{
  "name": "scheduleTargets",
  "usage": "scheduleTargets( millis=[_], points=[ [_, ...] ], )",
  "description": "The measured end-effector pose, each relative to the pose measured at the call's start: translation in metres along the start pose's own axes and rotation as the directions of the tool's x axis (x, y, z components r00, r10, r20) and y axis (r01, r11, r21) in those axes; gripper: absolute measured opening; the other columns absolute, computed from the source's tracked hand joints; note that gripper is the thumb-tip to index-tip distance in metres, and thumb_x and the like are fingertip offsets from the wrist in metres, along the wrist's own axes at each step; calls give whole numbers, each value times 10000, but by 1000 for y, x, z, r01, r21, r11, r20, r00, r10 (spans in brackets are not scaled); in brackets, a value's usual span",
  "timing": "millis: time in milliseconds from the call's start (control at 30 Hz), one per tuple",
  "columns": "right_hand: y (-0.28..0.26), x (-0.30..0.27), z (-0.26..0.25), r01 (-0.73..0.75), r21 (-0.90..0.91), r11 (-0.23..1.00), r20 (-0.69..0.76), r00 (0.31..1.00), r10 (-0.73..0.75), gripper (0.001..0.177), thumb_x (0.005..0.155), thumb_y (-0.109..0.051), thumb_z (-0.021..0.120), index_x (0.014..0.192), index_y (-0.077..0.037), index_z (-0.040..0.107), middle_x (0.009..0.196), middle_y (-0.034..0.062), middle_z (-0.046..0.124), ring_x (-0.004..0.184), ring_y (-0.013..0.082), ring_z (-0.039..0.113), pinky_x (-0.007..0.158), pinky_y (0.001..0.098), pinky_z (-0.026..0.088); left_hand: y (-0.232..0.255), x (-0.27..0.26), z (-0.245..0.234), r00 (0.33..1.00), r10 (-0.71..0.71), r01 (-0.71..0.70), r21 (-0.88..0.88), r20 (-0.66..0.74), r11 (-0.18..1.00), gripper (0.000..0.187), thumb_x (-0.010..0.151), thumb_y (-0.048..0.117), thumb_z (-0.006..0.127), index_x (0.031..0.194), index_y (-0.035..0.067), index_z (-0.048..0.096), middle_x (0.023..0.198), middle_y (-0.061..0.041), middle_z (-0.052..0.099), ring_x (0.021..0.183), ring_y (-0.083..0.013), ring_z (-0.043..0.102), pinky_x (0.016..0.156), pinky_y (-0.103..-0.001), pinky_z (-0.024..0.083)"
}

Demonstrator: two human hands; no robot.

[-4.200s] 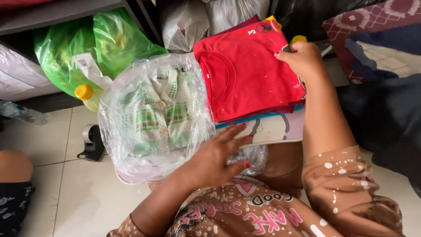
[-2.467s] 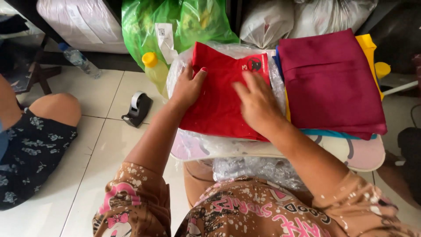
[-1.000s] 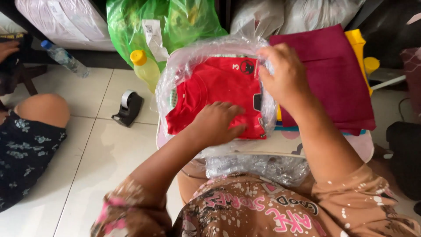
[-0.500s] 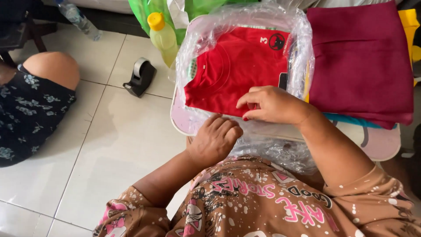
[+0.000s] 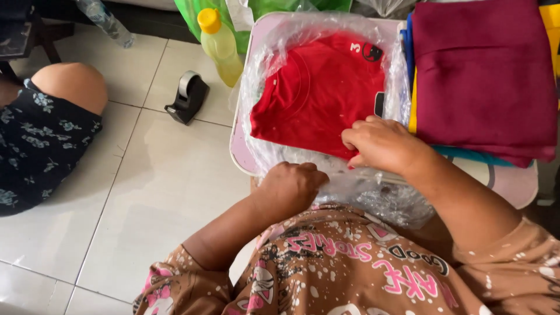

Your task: The person sits on the floor and places folded shirts into clear plastic bags. They handle a red shirt, a maroon shirt, a yellow shirt, a blue shirt, a beige polo, and a teal polo, placing each one into a bag and smoothing the plastic.

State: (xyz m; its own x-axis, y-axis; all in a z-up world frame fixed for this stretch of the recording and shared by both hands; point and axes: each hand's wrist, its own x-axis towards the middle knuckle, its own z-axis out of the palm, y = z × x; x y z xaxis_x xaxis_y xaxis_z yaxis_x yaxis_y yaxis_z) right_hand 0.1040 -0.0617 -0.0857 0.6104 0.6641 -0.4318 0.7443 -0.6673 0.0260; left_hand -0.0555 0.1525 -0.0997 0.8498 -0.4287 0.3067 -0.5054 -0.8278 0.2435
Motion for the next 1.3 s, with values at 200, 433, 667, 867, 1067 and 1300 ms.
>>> scheduleTargets(
  millis=[200,433,667,867,1067,1300],
  points=[
    [2,-4,-36,58,7,998,88,994,-58,405,816,-565,738,1131,-321,665,1057,3,687,1143,273,640,943,519,554,10,-4,-25,998,-40,50,-226,46,973,244,804,342,676,1013,229,727,814,-20,647,735,-305,719,657,-448,554],
    [-59,61,-51,539,111,835,-654,673,-347,374,914,-309,721,1276,-225,680,1320,57,637,1254,342,588,1017,490,510,-37,-22,-38,980,-154,176,186,-126,967,712,675,786,643,1066,200,744,860,-32,684,925,-253,682,1021,-528,427],
    [-71,114,11,331,-349,877,-473,745,-469,490,936,-619,517,1392,-448,572,1584,2,472,1527,346,307,1177,627,251,-61,-21,-67,872,-486,424,396,65,815,908,848,878,255,1185,170,712,804,-70,742,777,-291,719,797,-493,434],
    [-75,108,7,333,-424,842,-402,764,-505,388,969,-481,511,1347,-421,574,1593,17,440,1529,376,289,1148,648,250,-133,6,-12,843,-472,533,512,-257,673,722,922,618,527,1425,102,577,797,-106,676,661,-332,669,691,-548,446],
    [-73,85,-33,432,-252,866,-279,824,-493,293,927,-363,612,1191,-318,729,1577,18,446,1527,397,261,1178,665,222,-174,23,4,778,-434,610,382,-454,694,151,789,430,641,779,288,688,665,79,557,556,-225,620,510,-388,417],
    [21,165,-62,260,361,896,-504,863,-47,288,930,-378,651,1181,-275,746,1139,12,739,1152,272,674,995,468,520,-135,82,-54,779,-462,609,336,-423,719,1136,667,500,964,1581,155,384,1562,-140,349,1404,-378,421,1044,-604,484]
  ],
)
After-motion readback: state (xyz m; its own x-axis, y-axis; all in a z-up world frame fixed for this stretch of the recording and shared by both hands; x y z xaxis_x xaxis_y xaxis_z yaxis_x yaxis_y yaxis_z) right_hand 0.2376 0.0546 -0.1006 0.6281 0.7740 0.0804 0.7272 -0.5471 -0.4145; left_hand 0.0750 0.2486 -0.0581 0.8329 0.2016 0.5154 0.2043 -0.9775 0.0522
